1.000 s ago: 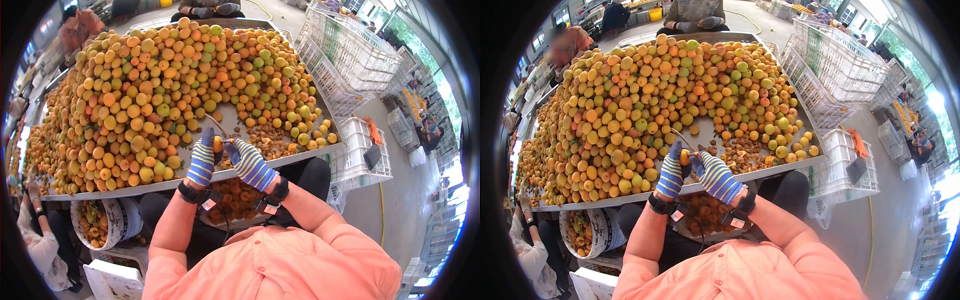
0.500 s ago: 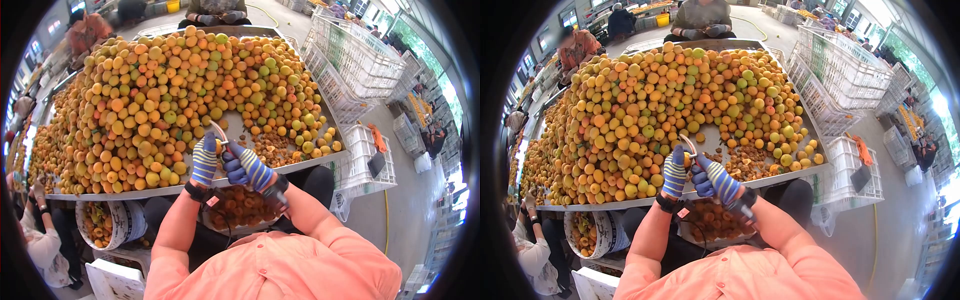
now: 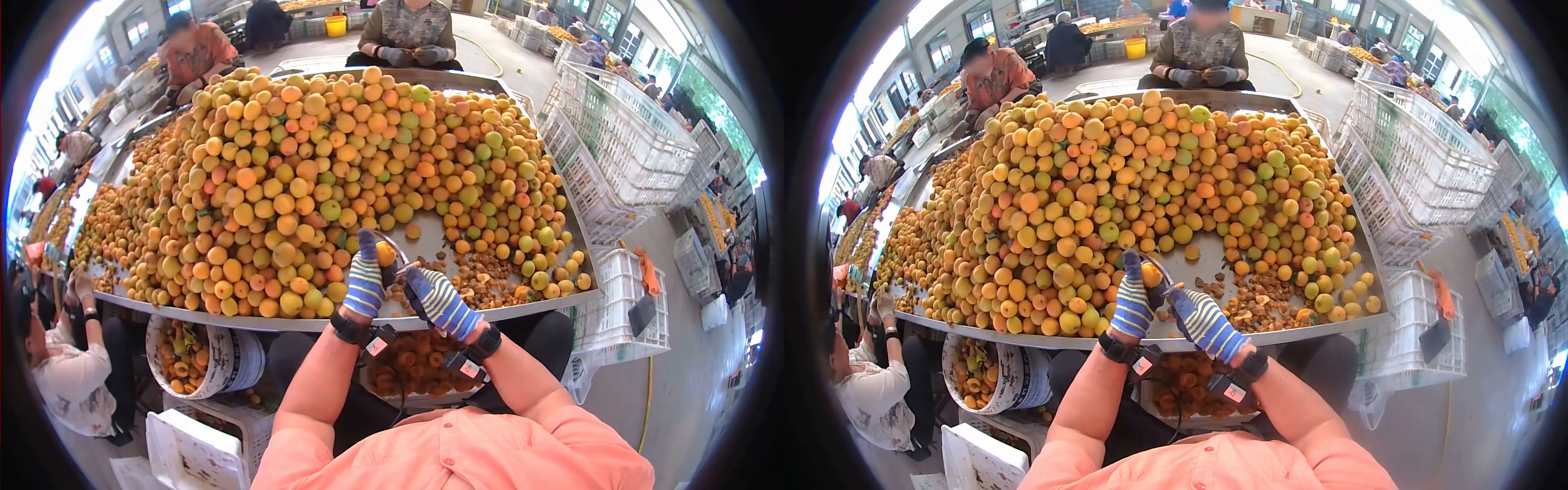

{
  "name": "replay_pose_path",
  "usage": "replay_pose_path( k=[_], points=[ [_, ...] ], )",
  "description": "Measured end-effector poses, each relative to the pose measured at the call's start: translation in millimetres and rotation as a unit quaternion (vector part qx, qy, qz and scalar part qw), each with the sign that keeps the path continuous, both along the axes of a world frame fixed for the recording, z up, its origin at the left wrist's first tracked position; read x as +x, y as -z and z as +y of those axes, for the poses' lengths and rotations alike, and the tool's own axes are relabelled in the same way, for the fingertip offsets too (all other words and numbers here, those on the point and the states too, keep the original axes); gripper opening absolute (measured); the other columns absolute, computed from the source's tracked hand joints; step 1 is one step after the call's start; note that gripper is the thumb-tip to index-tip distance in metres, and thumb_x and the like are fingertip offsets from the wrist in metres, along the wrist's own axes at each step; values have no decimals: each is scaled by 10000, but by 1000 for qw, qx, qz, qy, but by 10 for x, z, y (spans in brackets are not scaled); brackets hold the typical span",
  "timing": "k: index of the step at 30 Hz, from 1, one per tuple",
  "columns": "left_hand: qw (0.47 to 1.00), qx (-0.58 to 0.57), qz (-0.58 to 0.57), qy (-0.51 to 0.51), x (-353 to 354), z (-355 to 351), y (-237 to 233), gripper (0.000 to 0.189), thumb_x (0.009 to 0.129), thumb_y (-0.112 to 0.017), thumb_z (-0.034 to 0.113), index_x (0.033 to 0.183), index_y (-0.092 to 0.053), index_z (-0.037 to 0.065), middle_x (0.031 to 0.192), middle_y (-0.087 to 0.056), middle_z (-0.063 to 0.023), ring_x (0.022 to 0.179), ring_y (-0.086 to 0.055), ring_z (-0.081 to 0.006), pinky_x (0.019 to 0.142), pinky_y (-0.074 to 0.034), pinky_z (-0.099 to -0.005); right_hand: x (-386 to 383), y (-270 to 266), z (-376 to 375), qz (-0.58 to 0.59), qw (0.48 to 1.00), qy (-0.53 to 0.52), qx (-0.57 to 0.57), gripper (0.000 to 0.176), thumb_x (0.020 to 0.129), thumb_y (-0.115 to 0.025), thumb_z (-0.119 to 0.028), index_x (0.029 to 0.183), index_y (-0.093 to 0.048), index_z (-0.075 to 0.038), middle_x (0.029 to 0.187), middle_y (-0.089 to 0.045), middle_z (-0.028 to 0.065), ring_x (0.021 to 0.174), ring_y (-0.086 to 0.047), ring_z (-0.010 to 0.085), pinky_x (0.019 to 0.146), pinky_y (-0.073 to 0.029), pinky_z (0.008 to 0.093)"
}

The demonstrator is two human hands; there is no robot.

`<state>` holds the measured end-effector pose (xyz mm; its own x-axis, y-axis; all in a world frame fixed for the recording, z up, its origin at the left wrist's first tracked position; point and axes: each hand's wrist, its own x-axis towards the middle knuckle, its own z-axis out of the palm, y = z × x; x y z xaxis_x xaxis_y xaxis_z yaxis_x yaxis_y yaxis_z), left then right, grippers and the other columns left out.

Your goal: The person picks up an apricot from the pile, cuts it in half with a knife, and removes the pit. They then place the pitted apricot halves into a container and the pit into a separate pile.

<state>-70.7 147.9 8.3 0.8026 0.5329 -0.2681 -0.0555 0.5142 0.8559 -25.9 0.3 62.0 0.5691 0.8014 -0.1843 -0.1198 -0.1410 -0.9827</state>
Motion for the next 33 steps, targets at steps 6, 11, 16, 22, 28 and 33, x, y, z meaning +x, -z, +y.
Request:
replay_pose_path(
  k=[6,11,16,22,28,33],
  points=[
    [1000,-10,18,4,5,-2,-40,711,760,-414,782,738,-589,93,574,-529,7,484,-491,-90,427,-353,-197,47,250,-21,-171,985,23,-9,370,955,-474,-303,938,-611,41,659,-604,139,558,-549,213,540,-429,338],
    [997,79,7,-2,-40,-37,-129,735,771,-415,776,720,-614,70,576,-531,8,490,-473,-79,437,-348,-208,45,291,-66,-387,922,24,-15,382,939,-478,-305,910,-601,55,761,-602,276,750,-579,427,639,-447,443],
    [968,248,31,14,-2,10,-116,712,789,-467,731,688,-641,48,546,-540,0,486,-501,-77,432,-384,-235,46,-32,-126,-311,948,-15,-68,368,948,-445,-288,927,-612,40,782,-604,279,782,-579,431,661,-451,457],
    [994,-62,-82,28,13,-170,-5,583,790,-569,632,910,-602,63,641,-555,13,557,-557,-115,533,-481,-252,114,3,-138,-401,912,45,-78,352,946,-460,-265,884,-597,52,728,-590,274,716,-572,429,608,-430,467],
    [954,-251,-159,30,-6,-281,-1,461,877,-567,463,1019,-558,25,937,-627,-128,818,-631,-229,741,-539,-350,86,127,-82,-435,889,44,-139,386,930,-480,-315,882,-605,47,744,-605,271,746,-592,419,634,-451,476],
    [976,-116,-171,61,-8,-147,48,401,911,-579,244,1177,-438,-22,1105,-580,-232,976,-617,-300,820,-539,-367,158,86,-85,-429,892,-11,-141,364,924,-486,-289,904,-601,56,770,-608,271,758,-590,417,648,-455,468]
  ],
)
